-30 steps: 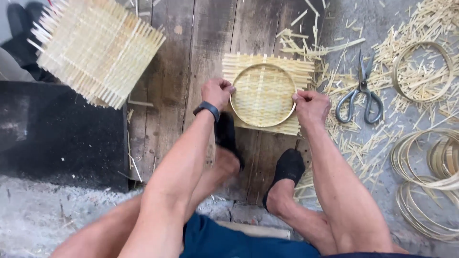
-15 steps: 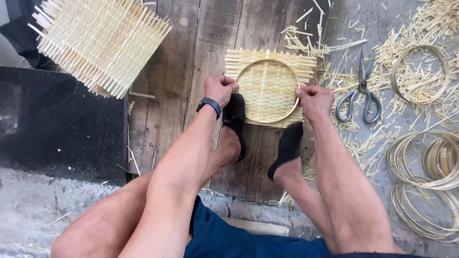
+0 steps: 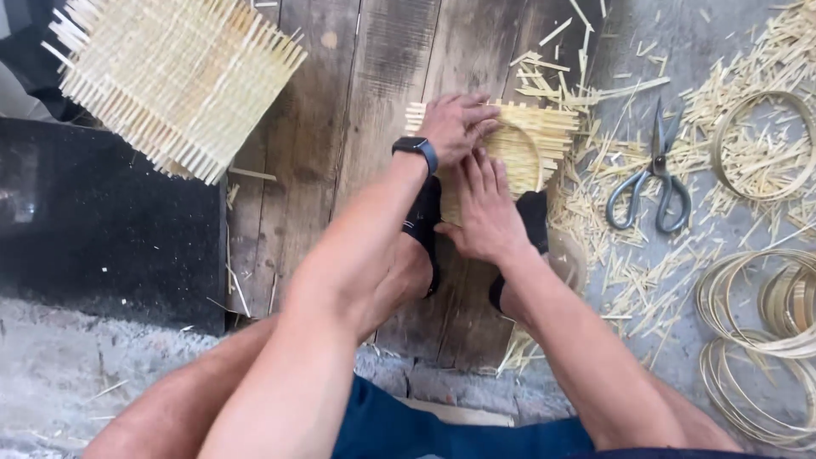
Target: Weaving bamboo strips into a flat base, fitting it into a circular frame, and trimming the excess with scissors.
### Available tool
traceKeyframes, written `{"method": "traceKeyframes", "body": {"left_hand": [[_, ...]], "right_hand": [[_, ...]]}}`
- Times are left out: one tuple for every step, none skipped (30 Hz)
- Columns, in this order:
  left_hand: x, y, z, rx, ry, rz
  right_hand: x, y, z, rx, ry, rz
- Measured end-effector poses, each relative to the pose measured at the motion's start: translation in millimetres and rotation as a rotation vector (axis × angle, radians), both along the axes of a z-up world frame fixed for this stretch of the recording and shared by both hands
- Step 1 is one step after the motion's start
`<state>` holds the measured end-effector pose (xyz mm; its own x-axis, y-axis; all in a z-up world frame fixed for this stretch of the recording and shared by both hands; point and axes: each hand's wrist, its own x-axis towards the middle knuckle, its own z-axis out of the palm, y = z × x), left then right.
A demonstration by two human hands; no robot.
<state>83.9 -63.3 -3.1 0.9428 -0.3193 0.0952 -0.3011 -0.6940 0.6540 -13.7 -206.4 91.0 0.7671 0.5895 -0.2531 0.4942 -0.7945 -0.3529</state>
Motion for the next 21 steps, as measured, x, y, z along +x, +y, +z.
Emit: {"method": "traceKeyframes", "body": {"left_hand": [[-1.8, -1.2, -8.2, 0.002, -0.003, 0.004], [1.5, -1.1, -15.3, -0.09, 0.073, 0.082], [5.1, -0.9, -22.8, -0.182, 0.148, 0.159], [-3.2, -1.8, -20.7, -0.187, 0.168, 0.164], [-11.9, -2.9, -18.6, -0.205, 0.198, 0.192], [-11.7, -4.0, -15.1, -0.225, 0.209, 0.219], [-17.9, -5.8, -15.6, -0.23, 0.211, 0.221], [-12.8, -4.7, -15.2, -0.266, 0.192, 0.219], [-6.6, -3.8, -15.5, -0.302, 0.173, 0.217], [-5.8, -3.7, -15.3, -0.3, 0.176, 0.217], [-4.2, -3.7, -17.6, -0.272, 0.129, 0.198], [-17.0, -6.5, -22.3, -0.246, 0.112, 0.182], [-16.0, -6.0, -19.6, -0.247, 0.145, 0.187], [-13.6, -6.6, -16.3, -0.217, 0.108, 0.2], [-11.6, -7.4, -11.2, -0.186, 0.072, 0.212], [-19.2, -9.4, -9.5, -0.187, 0.09, 0.213], [-27.3, -11.3, -4.0, -0.229, 0.139, 0.236], [-6.1, -4.8, 2.9, -0.263, 0.127, 0.255], [1.3, -3.9, 5.9, -0.256, 0.083, 0.253], [7.9, -3.9, 6.7, -0.262, 0.158, 0.275], [15.4, -3.6, 4.2, -0.27, 0.233, 0.297]], "right_hand": [[-5.5, -0.6, -8.4, 0.002, -0.003, 0.004], [-6.9, 0.4, -16.8, -0.049, -0.121, 0.045], [-8.2, 1.4, -25.6, -0.101, -0.239, 0.086], [-13.3, 1.2, -24.2, -0.105, -0.219, 0.09], [-18.8, 1.0, -23.0, -0.132, -0.203, 0.101], [-17.1, 0.7, -22.3, -0.16, -0.205, 0.111], [-22.9, 0.5, -22.2, -0.165, -0.203, 0.114], [-19.1, 2.8, -24.0, -0.195, -0.222, 0.118], [-14.2, 4.7, -26.6, -0.225, -0.24, 0.121], [-15.1, 4.6, -33.0, -0.223, -0.237, 0.121], [-15.3, 4.4, -41.8, -0.197, -0.291, 0.131], [-27.9, 1.7, -49.1, -0.174, -0.315, 0.145], [-26.8, 2.0, -54.2, -0.176, -0.281, 0.15], [-25.5, 1.7, -58.5, -0.184, -0.325, 0.158], [-25.0, 0.8, -60.9, -0.192, -0.368, 0.167], [-33.8, -1.2, -61.1, -0.193, -0.35, 0.169], [-43.2, -3.3, -57.6, -0.199, -0.364, 0.156], [-25.0, 2.2, -61.8, -0.192, -0.44, 0.138], [-19.9, 2.6, -66.1, -0.182, -0.483, 0.134], [-15.6, 2.6, -72.8, -0.199, -0.558, 0.136], [-10.1, 2.9, -83.0, -0.216, -0.633, 0.137]]}}
